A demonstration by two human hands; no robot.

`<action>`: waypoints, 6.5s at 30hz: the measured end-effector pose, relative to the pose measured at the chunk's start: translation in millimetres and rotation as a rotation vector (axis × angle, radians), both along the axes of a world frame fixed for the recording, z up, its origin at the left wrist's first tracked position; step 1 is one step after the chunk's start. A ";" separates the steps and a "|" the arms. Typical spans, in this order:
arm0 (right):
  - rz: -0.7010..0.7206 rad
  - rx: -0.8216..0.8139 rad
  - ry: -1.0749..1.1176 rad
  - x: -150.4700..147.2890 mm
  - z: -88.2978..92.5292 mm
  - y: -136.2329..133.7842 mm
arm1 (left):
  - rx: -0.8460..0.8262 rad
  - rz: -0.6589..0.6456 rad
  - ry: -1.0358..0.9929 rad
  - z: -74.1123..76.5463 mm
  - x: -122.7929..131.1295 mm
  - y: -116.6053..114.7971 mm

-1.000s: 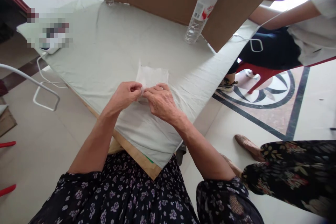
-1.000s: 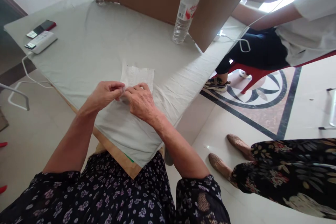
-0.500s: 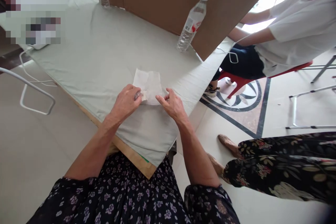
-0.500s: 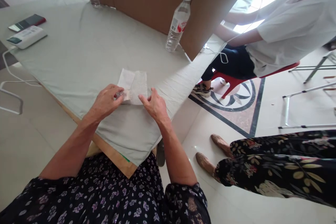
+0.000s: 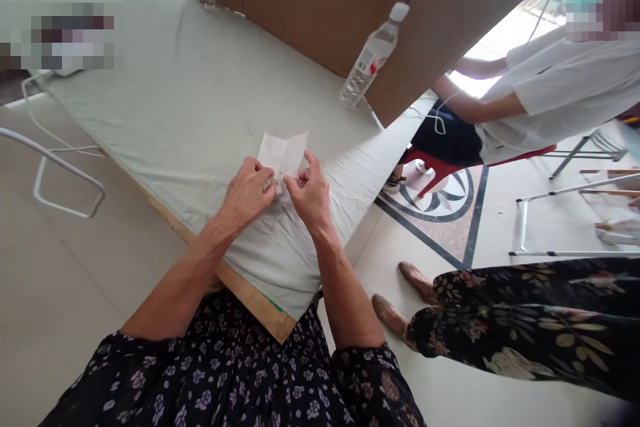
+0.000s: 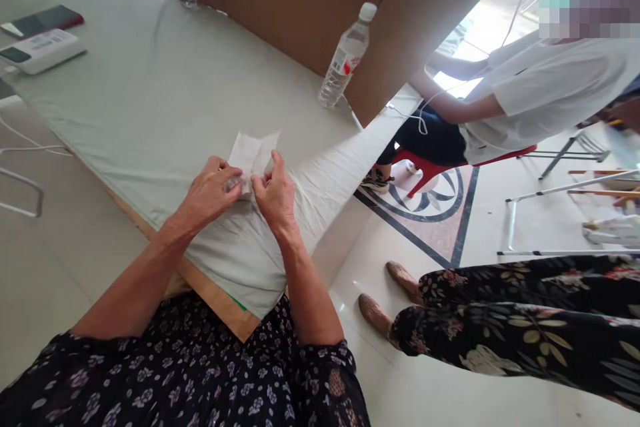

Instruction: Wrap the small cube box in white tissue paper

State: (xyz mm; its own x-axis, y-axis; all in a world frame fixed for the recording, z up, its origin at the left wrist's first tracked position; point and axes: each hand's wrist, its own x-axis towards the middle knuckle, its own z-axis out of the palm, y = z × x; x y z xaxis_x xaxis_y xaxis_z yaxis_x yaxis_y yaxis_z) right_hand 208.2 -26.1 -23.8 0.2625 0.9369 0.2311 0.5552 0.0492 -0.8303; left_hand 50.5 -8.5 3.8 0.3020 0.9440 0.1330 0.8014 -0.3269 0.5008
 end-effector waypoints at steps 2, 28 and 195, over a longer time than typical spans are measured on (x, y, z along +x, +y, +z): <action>0.010 -0.003 0.003 -5.1 3.7 1.2 | -0.024 0.013 -0.008 -1.4 1.5 0.4; 0.601 -0.095 -0.141 22.9 25.1 22.5 | -0.116 0.071 -0.578 -32.0 9.2 11.0; 0.491 0.070 -0.149 32.3 -14.2 3.6 | -0.476 -0.113 -0.720 -14.0 -21.2 15.9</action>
